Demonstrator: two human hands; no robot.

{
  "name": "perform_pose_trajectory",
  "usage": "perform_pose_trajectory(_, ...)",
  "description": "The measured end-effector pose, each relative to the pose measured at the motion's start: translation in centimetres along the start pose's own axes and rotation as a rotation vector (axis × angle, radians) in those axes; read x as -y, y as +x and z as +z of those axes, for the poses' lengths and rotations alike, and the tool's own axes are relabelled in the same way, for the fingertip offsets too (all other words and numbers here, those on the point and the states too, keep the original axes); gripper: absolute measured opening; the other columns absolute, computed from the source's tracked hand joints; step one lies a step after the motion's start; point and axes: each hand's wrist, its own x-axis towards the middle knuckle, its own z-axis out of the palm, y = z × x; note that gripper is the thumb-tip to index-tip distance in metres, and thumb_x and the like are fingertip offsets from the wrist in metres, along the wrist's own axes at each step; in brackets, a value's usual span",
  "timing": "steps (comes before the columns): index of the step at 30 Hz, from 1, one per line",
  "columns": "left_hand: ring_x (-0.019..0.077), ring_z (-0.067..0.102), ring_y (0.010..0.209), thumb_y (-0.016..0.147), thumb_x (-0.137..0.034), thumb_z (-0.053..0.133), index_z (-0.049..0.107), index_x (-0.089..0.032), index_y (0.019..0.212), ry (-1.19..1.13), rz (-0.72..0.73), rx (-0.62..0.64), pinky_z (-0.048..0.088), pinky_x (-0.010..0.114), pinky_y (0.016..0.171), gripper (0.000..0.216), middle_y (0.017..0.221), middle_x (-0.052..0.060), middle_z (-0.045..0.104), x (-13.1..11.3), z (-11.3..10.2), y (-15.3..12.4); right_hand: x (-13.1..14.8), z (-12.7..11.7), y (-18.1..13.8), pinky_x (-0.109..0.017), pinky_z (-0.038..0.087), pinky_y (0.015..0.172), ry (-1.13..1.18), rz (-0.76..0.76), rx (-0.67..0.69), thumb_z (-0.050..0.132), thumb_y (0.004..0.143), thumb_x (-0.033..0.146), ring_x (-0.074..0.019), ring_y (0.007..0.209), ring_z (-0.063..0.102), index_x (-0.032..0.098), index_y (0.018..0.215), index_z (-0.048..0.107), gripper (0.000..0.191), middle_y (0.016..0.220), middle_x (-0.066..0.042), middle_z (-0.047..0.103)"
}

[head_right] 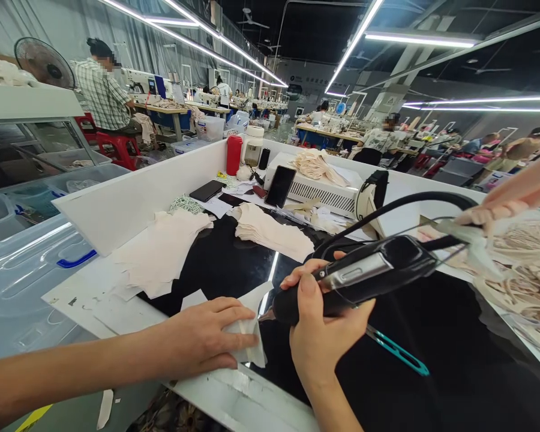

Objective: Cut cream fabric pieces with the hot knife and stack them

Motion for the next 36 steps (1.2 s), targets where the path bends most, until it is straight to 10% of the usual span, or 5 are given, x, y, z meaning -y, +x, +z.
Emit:
perform_pose_trajectory(12,0.0287,0.063,0.133,0.105,-0.053,0.067,0.060,-0.010,0.145,0.187,-0.091,-0.051,0.050,0.039,0.115,0.059,0.142,0.020,0.068,-4.8,0.0,-0.2,0.9,-0.4,-0.6,-0.030,0.059,0.053,-0.018,0.070,0.019,0.090,0.074,0.029,-0.0139,0.057,0.064,0.025,0.111,0.059,0.049,0.074,0.007,0.070)
perform_pose_trajectory(23,0.0210,0.069,0.122,0.108,-0.010,0.052,0.070,-0.010,0.124,-0.118,0.091,0.040,0.056,0.031,0.109,0.024,0.129,0.012,0.074,3.2,-0.8,2.4,0.6,-0.8,-0.9,-0.032,0.058,0.054,-0.019,0.064,0.029,0.090,0.076,0.031,-0.0145,0.058,0.064,0.026,0.114,0.059,0.049,0.077,0.007,0.069)
perform_pose_trajectory(36,0.0220,0.071,0.115,0.114,-0.025,0.051,0.073,-0.017,0.128,-0.095,0.111,0.057,0.058,0.029,0.094,0.028,0.128,0.009,0.073,4.1,-1.4,1.4,0.9,-0.9,-1.0,-0.032,0.059,0.055,-0.035,0.054,0.018,0.088,0.075,0.027,-0.0151,0.058,0.064,0.026,0.112,0.061,0.046,0.075,0.007,0.070)
